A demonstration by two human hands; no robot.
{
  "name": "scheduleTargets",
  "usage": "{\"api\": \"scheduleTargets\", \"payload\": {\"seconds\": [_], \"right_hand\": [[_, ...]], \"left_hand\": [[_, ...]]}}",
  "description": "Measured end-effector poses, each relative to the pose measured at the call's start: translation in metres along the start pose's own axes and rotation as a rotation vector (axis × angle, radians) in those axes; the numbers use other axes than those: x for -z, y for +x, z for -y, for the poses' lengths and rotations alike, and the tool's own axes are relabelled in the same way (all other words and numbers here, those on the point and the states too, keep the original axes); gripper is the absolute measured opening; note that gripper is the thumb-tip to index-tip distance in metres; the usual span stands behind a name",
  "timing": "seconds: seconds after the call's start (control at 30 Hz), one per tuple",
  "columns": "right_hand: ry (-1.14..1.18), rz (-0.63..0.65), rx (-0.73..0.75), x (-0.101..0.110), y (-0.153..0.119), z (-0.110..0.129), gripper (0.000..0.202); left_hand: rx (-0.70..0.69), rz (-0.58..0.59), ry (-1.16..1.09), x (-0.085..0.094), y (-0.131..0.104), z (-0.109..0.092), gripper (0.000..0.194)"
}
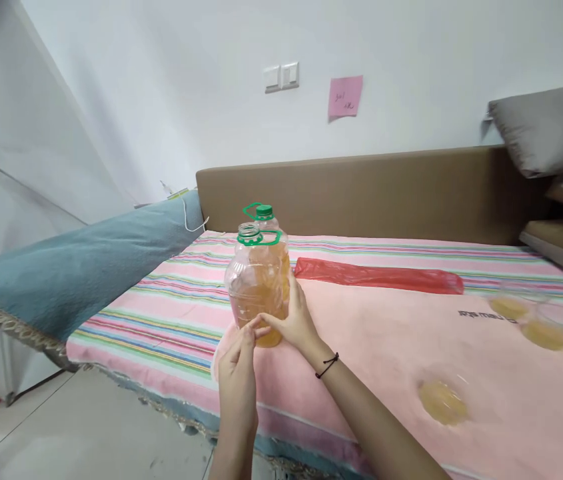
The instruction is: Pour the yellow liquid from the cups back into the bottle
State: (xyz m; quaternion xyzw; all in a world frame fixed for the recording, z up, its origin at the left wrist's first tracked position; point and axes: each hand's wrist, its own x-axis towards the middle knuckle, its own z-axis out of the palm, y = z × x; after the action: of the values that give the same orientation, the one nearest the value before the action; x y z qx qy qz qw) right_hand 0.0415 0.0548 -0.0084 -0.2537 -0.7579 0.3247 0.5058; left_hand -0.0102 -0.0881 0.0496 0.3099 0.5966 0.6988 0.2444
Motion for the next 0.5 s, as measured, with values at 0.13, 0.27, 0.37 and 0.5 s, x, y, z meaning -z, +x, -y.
{"api": "scheduleTargets", "payload": {"seconds": [0.13,0.27,0.37,0.5], "right_hand": [[-0.103,0.004,-0.009,0.039,-0.05,0.018,0.075],[-0.25,0.232,0.139,0.095,-0.115,0.037,0.036],[-0.339,0.435,0.275,0.134,-0.158,0.041,0.017],[-0.506,0.688,0.404,0.165,-0.198,0.029,0.02]], "left_hand": [[-0.083,0.037,0.032,-0.006,-0.002,-0.001,0.05],[-0.122,0.147,0.07,-0.019,-0.009,-0.002,0.051],[-0.163,0.289,0.081,-0.042,-0.022,0.0,0.047],[-0.218,0.513,0.066,-0.088,-0.049,0.013,0.039]]}}
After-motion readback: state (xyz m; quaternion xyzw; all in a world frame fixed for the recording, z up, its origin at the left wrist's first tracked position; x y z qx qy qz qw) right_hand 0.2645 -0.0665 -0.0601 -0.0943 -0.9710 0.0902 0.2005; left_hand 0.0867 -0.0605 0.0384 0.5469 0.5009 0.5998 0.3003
